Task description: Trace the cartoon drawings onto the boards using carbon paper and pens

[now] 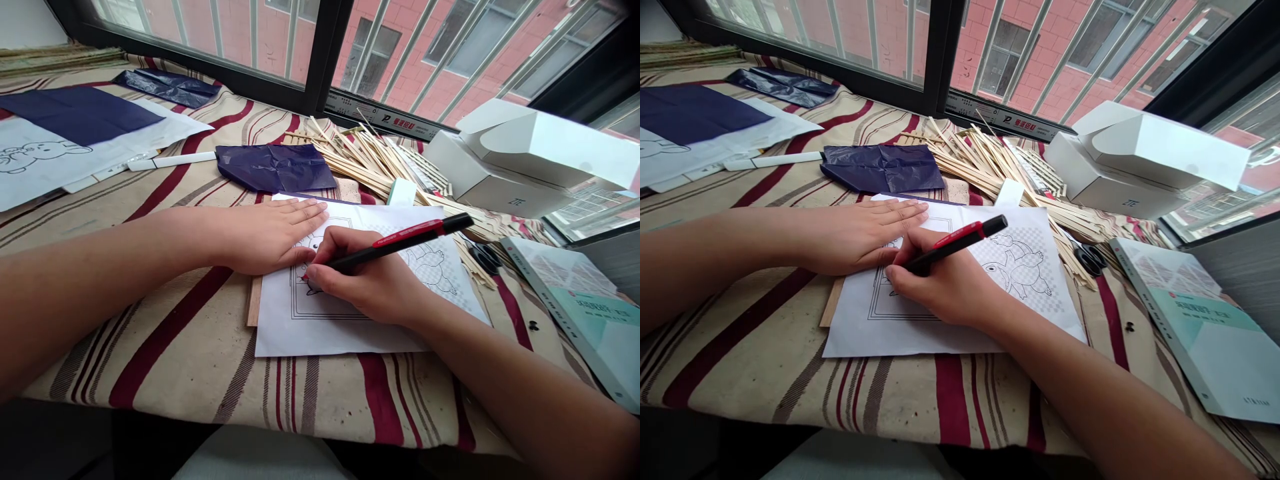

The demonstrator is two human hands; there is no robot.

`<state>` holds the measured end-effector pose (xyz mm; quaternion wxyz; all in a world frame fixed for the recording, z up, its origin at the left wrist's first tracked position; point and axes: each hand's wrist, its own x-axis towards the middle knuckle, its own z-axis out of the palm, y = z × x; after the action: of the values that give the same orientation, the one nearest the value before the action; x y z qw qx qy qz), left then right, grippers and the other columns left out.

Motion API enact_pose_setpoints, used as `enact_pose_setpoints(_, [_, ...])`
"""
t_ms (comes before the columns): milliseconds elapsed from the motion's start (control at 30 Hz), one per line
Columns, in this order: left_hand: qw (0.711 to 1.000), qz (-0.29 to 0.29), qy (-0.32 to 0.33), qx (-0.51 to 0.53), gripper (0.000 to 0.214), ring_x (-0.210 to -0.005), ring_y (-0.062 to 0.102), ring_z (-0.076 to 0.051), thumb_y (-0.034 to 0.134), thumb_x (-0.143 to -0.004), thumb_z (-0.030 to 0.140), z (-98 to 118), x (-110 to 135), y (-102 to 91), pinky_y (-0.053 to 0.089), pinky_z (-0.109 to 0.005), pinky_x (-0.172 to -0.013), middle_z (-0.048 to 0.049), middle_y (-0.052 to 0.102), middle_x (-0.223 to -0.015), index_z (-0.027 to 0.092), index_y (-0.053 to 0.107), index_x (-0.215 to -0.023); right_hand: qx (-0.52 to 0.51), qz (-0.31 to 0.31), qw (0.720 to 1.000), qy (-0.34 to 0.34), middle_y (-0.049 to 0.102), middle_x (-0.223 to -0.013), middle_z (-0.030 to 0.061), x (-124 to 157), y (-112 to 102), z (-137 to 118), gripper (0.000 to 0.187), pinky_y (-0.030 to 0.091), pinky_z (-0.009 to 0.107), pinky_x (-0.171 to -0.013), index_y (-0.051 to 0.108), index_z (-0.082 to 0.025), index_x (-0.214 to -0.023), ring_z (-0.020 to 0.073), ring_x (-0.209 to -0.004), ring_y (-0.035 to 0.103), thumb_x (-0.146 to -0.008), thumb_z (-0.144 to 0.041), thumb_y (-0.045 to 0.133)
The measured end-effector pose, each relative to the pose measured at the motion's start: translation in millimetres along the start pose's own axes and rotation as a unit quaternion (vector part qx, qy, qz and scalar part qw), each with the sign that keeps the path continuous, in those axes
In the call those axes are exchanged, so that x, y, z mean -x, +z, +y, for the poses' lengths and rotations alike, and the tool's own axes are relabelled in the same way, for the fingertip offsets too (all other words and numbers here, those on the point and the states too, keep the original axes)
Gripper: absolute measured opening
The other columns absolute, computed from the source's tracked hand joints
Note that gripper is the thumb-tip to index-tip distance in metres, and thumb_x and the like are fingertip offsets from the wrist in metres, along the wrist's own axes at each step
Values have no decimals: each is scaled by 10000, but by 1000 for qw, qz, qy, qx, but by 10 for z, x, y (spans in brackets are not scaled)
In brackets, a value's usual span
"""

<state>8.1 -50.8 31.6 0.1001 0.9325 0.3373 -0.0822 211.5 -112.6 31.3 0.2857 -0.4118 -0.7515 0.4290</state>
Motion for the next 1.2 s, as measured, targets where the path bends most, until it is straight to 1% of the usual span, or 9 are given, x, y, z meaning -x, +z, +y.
enact_pose_setpoints(233, [1000,-1,5,3,819,-1683,128,-230,229,-1057,596,-17,-16,9,90,-387,-1353,-120,122,-1811,101,238,-1709,-40,2,999,19,604,-609,-51,-32,-26,-12,193,357,248,-512,558,-211,-699,92,-551,470,-781,-175,730])
enact_pose_setpoints(333, [1000,-7,6,7,831,-1685,111,-241,229,-1058,604,-22,-21,13,92,-398,-1355,-114,88,-1814,97,208,-1716,-109,70,990,48,566,-561,-70,-43,-37,43,220,333,247,-469,551,-220,-726,80,-486,443,-800,-239,758])
enact_pose_setpoints(433, [1000,-5,4,15,848,-1687,95,-254,251,-1059,619,-33,-17,21,85,-404,-1356,-109,66,-1815,102,166,-1726,-160,133,977,41,541,-551,-75,-37,-66,82,260,307,247,-437,545,-228,-736,74,-461,432,-820,-288,784])
enact_pose_setpoints(667, [1000,-11,-1,7,835,-1687,89,-273,225,-1069,630,-48,-5,14,81,-417,-1357,-90,33,-1817,127,153,-1732,-139,174,975,-17,564,-614,-55,61,-362,-15,282,300,283,-431,521,-250,-754,82,-470,413,-876,-273,774])
enact_pose_setpoints(767, [1000,-16,-10,7,845,-1687,91,-276,221,-1065,638,-46,-9,11,73,-418,-1357,-90,51,-1819,126,147,-1732,-125,136,983,-21,595,-641,-41,120,-458,24,238,315,289,-452,561,-237,-754,91,-503,459,-874,-217,766])
enact_pose_setpoints(900, [1000,-25,-16,-7,853,-1685,106,-281,222,-1057,635,-41,-16,12,71,-421,-1355,-90,47,-1819,121,141,-1732,-73,63,995,20,590,-620,-50,208,-464,171,194,329,275,-471,610,-213,-762,86,-510,455,-867,-227,772])
enact_pose_setpoints(1033, [999,-37,-34,-12,837,-1684,106,-292,230,-1061,622,-31,-22,3,61,-408,-1352,-68,23,-1821,136,127,-1735,-53,64,995,47,581,-596,-55,277,-437,268,216,350,261,-472,594,-208,-750,86,-499,453,-872,-266,763])
enact_pose_setpoints(1133, [998,-38,-37,-14,837,-1684,106,-292,228,-1062,634,-35,-26,0,55,-400,-1351,-62,28,-1822,151,121,-1737,-80,64,992,69,581,-581,-57,285,-431,241,235,355,259,-456,575,-218,-764,94,-480,462,-880,-299,763])
enact_pose_setpoints(1200, [998,-39,-36,-19,841,-1686,97,-284,217,-1061,638,-46,-29,7,57,-405,-1351,-62,23,-1823,151,109,-1738,-89,74,991,61,582,-588,-61,275,-428,189,237,350,258,-451,576,-220,-774,90,-473,455,-873,-294,778])
